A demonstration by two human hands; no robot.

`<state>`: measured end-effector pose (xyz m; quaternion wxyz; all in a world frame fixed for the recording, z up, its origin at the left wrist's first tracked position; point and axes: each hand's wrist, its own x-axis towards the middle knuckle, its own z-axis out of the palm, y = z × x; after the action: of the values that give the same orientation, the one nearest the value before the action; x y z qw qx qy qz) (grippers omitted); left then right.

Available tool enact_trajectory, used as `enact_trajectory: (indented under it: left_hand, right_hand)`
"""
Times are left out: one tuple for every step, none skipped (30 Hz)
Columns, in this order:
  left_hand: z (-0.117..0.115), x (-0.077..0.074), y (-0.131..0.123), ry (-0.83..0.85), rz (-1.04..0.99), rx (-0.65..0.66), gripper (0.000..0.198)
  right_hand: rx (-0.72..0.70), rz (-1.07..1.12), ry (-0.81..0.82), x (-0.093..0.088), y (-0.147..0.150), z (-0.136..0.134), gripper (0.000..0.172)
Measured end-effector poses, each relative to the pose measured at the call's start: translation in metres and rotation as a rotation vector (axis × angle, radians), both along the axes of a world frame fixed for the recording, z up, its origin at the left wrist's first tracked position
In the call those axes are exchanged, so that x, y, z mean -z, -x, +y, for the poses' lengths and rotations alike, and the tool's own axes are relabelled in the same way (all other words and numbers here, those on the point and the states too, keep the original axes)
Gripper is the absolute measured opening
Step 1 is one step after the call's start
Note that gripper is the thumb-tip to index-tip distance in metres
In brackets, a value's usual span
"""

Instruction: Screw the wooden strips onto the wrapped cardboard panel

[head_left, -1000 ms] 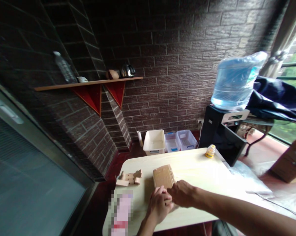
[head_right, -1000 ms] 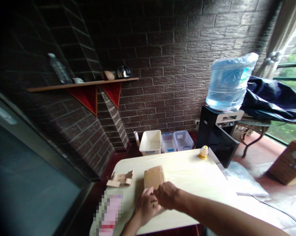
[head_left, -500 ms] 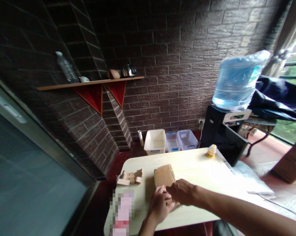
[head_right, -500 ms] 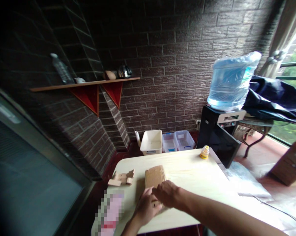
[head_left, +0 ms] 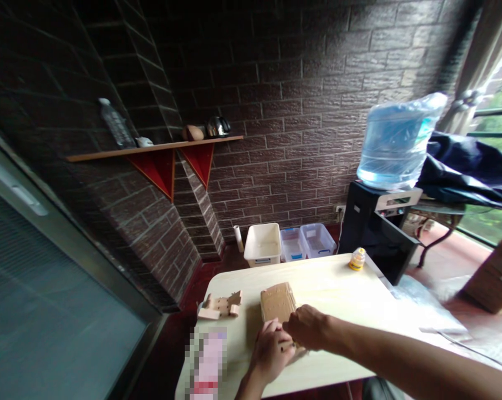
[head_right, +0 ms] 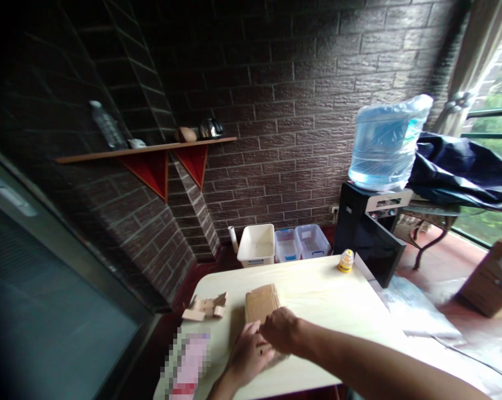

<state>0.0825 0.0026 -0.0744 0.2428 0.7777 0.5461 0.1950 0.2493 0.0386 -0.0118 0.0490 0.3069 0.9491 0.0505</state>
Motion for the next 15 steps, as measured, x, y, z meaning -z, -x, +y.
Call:
enact_trajectory:
  left_hand:
    - [0.0,0.0,0.0,0.002,-0.003,-0.005,0.011]
    - [0.0,0.0,0.0,0.005,-0.007,-0.007,0.013]
    - [-0.001,0.0,0.001,0.01,-0.012,-0.011,0.014]
    - [-0.001,0.0,0.001,0.015,-0.015,-0.011,0.014]
    - [-0.001,0.0,0.001,0.02,-0.016,-0.01,0.013]
    - [0.0,0.0,0.001,0.024,-0.014,-0.009,0.01]
    - [0.0,0.0,0.0,0.027,-0.011,-0.007,0.008]
    - [0.0,0.0,0.0,0.026,-0.006,-0.005,0.007]
    - [0.0,0.0,0.0,0.023,-0.001,-0.006,0.006]
    - [0.0,0.0,0.0,0.02,0.001,-0.011,0.006]
    - [0.0,-0.001,-0.001,0.016,0.002,-0.016,0.007]
    - [0.0,-0.001,-0.001,0.012,0.0,-0.014,0.01]
    - [-0.001,-0.002,-0.001,0.006,-0.002,-0.006,0.013]
    - [-0.001,-0.002,-0.001,-0.002,-0.004,0.002,0.014]
    - [-0.001,-0.003,-0.001,-0.011,-0.005,0.004,0.015]
  right_hand:
    - [0.005,-0.015,-0.01,0.003,0.001,0.0,0.009]
    - [0.011,-0.028,-0.02,0.007,0.001,-0.001,0.011]
    - [0.017,-0.034,-0.028,0.01,0.002,-0.001,0.013]
    - [0.019,-0.034,-0.033,0.012,0.003,0.0,0.014]
    - [0.016,-0.029,-0.032,0.015,0.003,0.001,0.013]
    - [0.009,-0.025,-0.026,0.016,0.004,0.002,0.012]
    - [0.0,-0.022,-0.018,0.017,0.004,0.003,0.01]
    - [-0.004,-0.018,-0.015,0.018,0.004,0.003,0.009]
    - [-0.001,-0.014,-0.017,0.018,0.004,0.004,0.009]
    - [0.005,-0.01,-0.022,0.018,0.004,0.003,0.008]
    - [0.012,-0.008,-0.029,0.017,0.004,0.003,0.007]
    - [0.018,-0.007,-0.036,0.016,0.005,0.001,0.006]
    - [0.02,-0.006,-0.041,0.015,0.005,0.0,0.006]
    - [0.018,-0.007,-0.042,0.013,0.006,-0.002,0.008]
    - [0.014,-0.01,-0.039,0.011,0.006,-0.004,0.01]
